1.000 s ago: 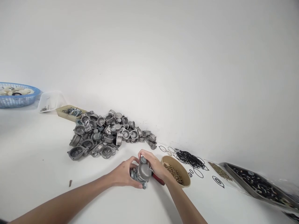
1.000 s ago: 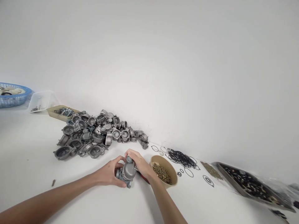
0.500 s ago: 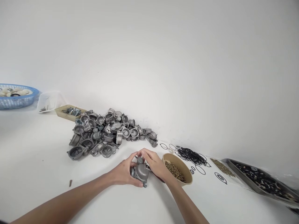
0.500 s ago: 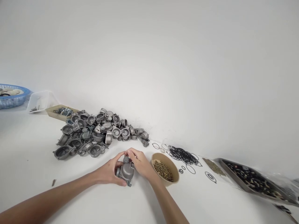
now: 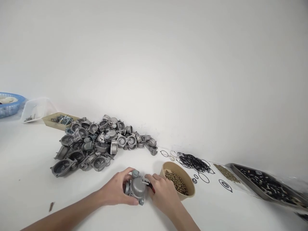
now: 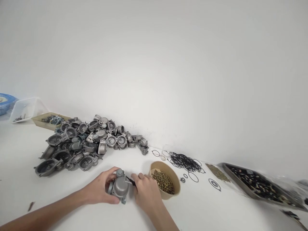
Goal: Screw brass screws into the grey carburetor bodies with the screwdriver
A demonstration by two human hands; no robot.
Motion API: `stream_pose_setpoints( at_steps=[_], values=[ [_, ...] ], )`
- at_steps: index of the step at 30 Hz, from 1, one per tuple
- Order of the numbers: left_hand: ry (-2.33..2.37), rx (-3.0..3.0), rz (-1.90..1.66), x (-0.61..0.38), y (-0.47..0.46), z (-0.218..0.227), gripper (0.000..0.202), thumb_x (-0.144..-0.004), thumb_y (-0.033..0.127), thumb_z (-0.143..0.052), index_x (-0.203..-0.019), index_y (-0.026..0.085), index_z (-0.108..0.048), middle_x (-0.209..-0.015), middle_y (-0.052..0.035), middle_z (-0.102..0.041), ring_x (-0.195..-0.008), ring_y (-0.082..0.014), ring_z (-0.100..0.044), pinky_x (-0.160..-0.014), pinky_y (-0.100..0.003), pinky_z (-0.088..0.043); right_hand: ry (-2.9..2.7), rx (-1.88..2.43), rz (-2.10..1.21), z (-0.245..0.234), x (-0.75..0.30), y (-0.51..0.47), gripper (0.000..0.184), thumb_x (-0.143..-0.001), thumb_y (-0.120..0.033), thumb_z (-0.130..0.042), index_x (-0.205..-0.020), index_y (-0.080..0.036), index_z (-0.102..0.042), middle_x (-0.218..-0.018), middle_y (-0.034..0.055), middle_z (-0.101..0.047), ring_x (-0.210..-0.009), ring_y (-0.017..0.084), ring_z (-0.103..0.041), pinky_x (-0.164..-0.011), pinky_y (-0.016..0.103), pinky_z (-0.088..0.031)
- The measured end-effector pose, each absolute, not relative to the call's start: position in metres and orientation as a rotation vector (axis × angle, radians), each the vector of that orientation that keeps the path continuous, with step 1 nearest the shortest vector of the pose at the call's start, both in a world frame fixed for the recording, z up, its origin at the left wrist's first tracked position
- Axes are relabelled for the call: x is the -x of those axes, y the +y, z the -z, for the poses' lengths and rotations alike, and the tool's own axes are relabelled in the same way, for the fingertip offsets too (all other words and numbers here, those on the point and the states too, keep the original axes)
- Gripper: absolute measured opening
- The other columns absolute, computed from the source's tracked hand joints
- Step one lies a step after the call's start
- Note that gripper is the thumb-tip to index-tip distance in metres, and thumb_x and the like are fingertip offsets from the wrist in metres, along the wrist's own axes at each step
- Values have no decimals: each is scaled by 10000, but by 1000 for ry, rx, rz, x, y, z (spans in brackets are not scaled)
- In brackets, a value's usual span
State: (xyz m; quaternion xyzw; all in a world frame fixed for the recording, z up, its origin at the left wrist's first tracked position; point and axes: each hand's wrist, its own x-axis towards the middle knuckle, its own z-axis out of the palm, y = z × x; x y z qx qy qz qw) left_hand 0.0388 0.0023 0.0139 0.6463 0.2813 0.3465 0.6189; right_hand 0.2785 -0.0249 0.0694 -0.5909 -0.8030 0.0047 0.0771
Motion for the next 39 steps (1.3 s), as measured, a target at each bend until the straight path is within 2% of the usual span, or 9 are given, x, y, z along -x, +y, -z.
stream_pose_setpoints(
  at_steps=[4,9,13,16,20,25,31,35,39],
  values=[
    [586,-1487,-808,-39,1,-16,767,-641,236,-980,-1291,213,-575,-1178,-104,-786,-1087,-323,-742,-910,-395,-571,-2328,1693,-42,-90,-298,-24,253,-860,-240,-620,-1071,-284,-752,-905,69,-773,-724,255,-673,-648,348,-438],
    [596,-1468,-794,-39,2,-11,797,-633,246,-991,-1308,217,-567,-1240,-132,-769,-1126,-336,-735,-931,-406,-572,-2122,1514,-212,-106,-330,-27,277,-862,-339,-653,-1114,-272,-749,-906,64,-760,-722,249,-684,-680,387,-576],
    [613,-1461,-794,-35,2,-8,844,-645,288,-998,-1364,228,-558,-1286,-144,-754,-1175,-353,-717,-1006,-449,-550,-1714,1481,-404,-113,-357,-25,440,-796,-435,-744,-1193,-247,-760,-887,66,-767,-835,292,-749,-744,402,-624],
    [613,-1470,-791,-33,3,-6,867,-646,331,-1003,-1385,233,-561,-1291,-146,-754,-1197,-356,-706,-1023,-459,-544,-1445,1579,-488,-119,-387,-17,590,-697,-443,-814,-1245,-233,-755,-880,73,-787,-781,288,-761,-631,351,-612],
    [628,-1455,-798,-33,3,-5,897,-633,325,-1011,-1405,241,-562,-1330,-163,-734,-1210,-365,-698,-1024,-465,-545,-1248,1653,-489,-124,-429,-7,642,-623,-407,-867,-1226,-215,-764,-837,102,-808,-725,288,-748,-488,304,-546],
    [640,-1447,-780,-34,1,-5,941,-658,288,-987,-1467,255,-509,-1355,-165,-718,-1202,-359,-700,-1007,-457,-552,-1101,1650,-509,-123,-458,-5,604,-542,-471,-936,-1056,-189,-791,-921,149,-824,-793,301,-776,-616,360,-635],
    [611,-1480,-762,-32,0,0,983,-754,285,-917,-1582,279,-387,-1416,-133,-687,-1267,-326,-669,-1098,-467,-504,-1039,1658,-469,-113,-468,-3,579,-487,-560,-967,-862,-161,-779,-822,139,-782,-683,278,-762,-441,246,-470],
    [630,-1467,-748,-33,-2,0,1036,-768,320,-907,-1630,287,-333,-1463,-134,-651,-1281,-331,-658,-1124,-486,-487,-1062,1625,-356,-110,-464,-4,578,-564,-643,-936,-794,-151,-740,-589,68,-668,-504,179,-611,-393,235,-366],
    [611,-1452,-744,-33,-3,-2,1027,-771,331,-904,-1628,287,-340,-1460,-131,-646,-1287,-336,-649,-1118,-475,-485,-1121,1607,-239,-108,-456,-6,583,-622,-709,-890,-732,-166,-707,-503,50,-615,-436,156,-510,-381,265,-355]
  ],
)
